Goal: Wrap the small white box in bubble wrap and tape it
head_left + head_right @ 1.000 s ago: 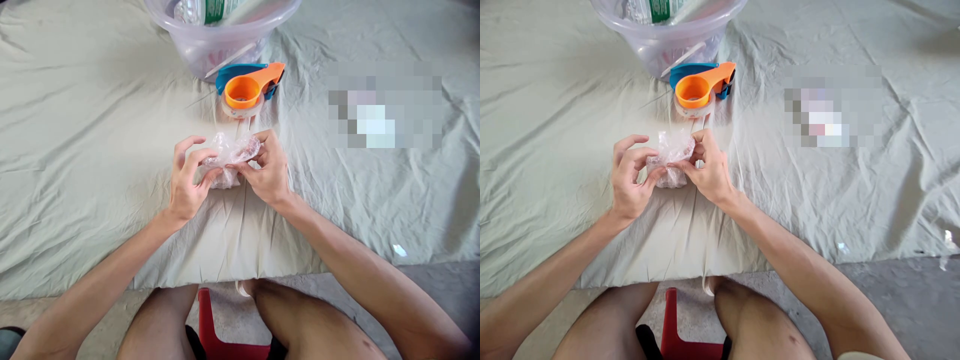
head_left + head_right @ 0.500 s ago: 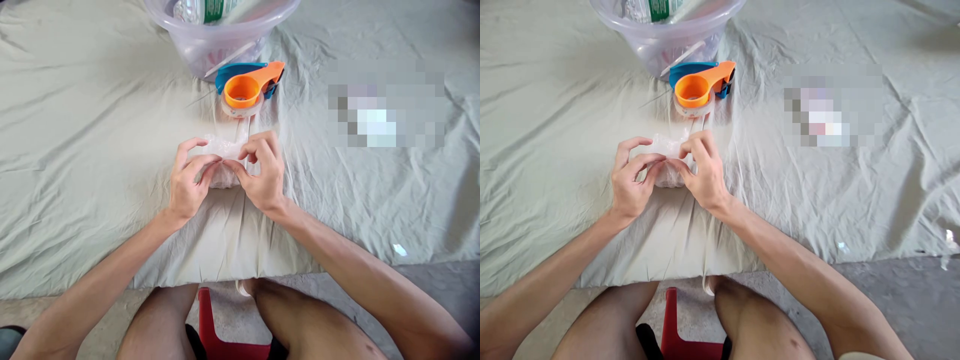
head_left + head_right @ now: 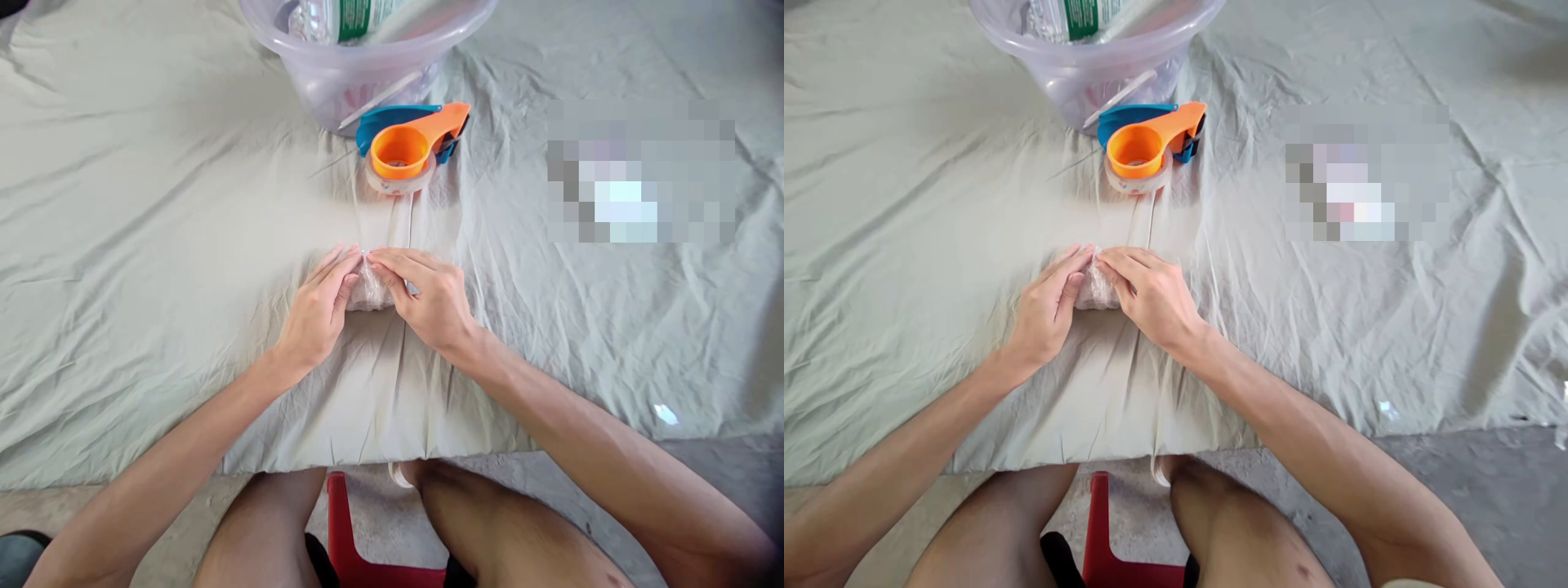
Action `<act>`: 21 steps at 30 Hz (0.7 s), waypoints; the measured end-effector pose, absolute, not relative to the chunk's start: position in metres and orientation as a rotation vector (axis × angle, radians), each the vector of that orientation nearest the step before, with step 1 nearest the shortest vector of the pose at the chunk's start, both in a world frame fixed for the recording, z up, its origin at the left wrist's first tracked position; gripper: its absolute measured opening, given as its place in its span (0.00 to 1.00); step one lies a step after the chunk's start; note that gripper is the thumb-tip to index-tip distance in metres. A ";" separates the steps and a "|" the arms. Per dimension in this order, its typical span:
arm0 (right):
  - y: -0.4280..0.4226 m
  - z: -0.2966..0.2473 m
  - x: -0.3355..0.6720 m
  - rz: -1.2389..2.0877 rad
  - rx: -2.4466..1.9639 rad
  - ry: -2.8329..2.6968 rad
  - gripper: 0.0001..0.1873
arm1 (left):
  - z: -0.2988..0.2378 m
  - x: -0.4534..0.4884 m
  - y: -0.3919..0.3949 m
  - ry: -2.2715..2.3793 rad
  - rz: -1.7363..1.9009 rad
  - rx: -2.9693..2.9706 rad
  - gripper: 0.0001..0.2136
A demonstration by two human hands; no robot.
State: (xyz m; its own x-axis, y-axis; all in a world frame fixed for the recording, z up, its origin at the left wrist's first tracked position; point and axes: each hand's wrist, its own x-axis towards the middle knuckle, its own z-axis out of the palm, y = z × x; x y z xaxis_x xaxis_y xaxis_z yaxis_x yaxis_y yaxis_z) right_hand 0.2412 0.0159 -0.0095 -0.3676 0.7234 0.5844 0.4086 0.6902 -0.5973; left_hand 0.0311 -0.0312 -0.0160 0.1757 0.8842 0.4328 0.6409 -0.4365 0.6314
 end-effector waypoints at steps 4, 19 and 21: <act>0.019 -0.005 0.248 0.554 -0.910 -2.105 0.23 | -0.009 0.022 -0.033 1.392 0.952 2.218 0.29; 0.029 -0.008 0.267 0.755 -0.586 -2.266 0.40 | -0.019 0.020 -0.036 1.478 1.097 2.357 0.32; 0.032 -0.011 0.264 0.703 -0.519 -2.210 0.39 | -0.019 0.020 -0.036 1.492 1.147 2.365 0.33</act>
